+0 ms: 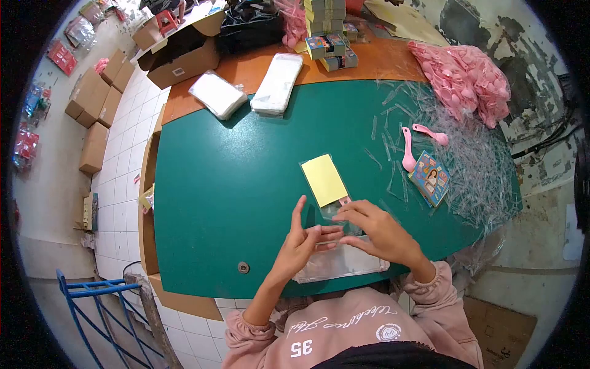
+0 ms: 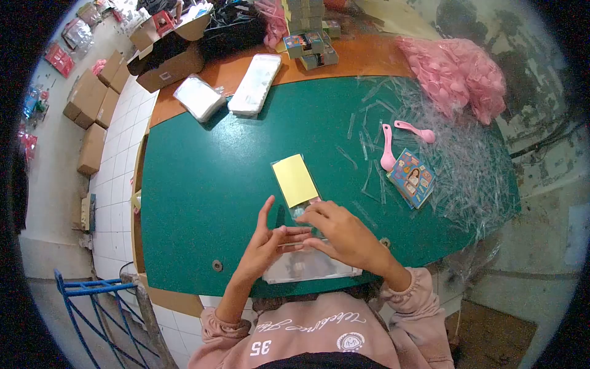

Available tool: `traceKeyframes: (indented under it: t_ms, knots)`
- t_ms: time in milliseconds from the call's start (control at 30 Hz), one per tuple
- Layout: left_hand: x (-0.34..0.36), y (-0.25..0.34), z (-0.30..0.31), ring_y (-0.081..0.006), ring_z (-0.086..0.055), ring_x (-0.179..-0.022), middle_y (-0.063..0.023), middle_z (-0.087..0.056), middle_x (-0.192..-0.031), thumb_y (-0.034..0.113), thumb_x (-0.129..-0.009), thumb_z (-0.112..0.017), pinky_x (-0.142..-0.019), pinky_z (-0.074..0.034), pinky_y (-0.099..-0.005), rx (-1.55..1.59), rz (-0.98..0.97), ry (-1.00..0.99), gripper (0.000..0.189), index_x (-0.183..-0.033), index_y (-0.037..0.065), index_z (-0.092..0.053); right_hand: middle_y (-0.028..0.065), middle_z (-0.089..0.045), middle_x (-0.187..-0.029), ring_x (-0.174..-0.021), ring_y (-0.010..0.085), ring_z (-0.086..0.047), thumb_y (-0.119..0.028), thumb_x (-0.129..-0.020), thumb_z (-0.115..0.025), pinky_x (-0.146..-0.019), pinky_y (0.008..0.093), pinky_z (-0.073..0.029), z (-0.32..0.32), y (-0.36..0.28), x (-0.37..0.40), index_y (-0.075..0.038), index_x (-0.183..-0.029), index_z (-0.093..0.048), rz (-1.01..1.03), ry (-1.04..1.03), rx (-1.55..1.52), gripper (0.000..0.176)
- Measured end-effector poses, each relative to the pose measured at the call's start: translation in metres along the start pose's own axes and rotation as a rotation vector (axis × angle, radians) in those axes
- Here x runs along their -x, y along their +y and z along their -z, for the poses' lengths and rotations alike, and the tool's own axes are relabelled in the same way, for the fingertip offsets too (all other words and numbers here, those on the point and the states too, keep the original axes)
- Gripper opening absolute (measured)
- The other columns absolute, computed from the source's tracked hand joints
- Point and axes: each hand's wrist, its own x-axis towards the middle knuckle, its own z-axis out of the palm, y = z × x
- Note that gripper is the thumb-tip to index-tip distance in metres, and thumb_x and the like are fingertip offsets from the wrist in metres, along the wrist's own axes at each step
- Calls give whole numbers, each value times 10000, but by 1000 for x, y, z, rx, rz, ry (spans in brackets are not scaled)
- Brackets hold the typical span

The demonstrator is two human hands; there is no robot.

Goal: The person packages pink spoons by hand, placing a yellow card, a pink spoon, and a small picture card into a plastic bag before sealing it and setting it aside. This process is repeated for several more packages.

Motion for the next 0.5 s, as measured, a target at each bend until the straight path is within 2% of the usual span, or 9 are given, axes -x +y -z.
traceKeyframes:
  t_ms: [33, 100, 167, 233, 333, 500]
  knots:
    - [2, -2, 2, -283, -572, -1003, -252, -528, -1097, 120, -948, -341, -851, -477, -386, -102, -29, -19, 572, -1393, 177, 14, 125, -514, -1011, -978, 303, -501, -131, -724, -652, -798, 367, -431, -3, 1, 2, -41, -1002, -534, 0, -3, -1, 315]
    - [4, -4, 3, -282, -573, -1000, -247, -530, -1093, 105, -945, -343, -854, -476, -387, -133, 0, -24, 576, -1393, 173, 12, 113, -518, -983, -895, 291, -534, -115, -740, -642, -769, 368, -449, -10, 5, 3, -52, -1000, -553, -27, -84, 36, 281]
    - [6, -6, 3, -281, -575, -996, -243, -532, -1089, 91, -942, -346, -857, -476, -387, -163, 27, -28, 580, -1393, 169, 10, 113, -512, -952, -875, 293, -532, -107, -743, -634, -757, 371, -446, -15, 6, 4, -49, -980, -550, -33, -96, 15, 259]
    - [6, -10, 1, -237, -589, -969, -204, -566, -1032, 61, -933, -344, -833, -497, -340, -149, -17, -29, 556, -1390, 110, -30, 113, -505, -922, -855, 295, -529, -98, -745, -627, -744, 375, -443, -18, 6, 3, -45, -961, -546, -38, -112, -7, 237]
    - [5, -9, -1, -257, -593, -951, -210, -566, -1028, 77, -935, -364, -838, -488, -367, -183, 2, -6, 581, -1393, 155, -14, 103, -497, -890, -831, 289, -526, -96, -743, -625, -723, 380, -437, -18, 7, 1, -45, -903, -542, -37, -123, 10, 187]
    - [9, -2, -3, -210, -605, -892, -175, -598, -963, 81, -925, -409, -795, -499, -331, -188, 8, 73, 565, -1391, 131, -93, 83, -491, -844, -776, 258, -515, -115, -726, -635, -684, 356, -410, -21, 3, -2, -49, -840, -531, 133, -67, 171, 168]
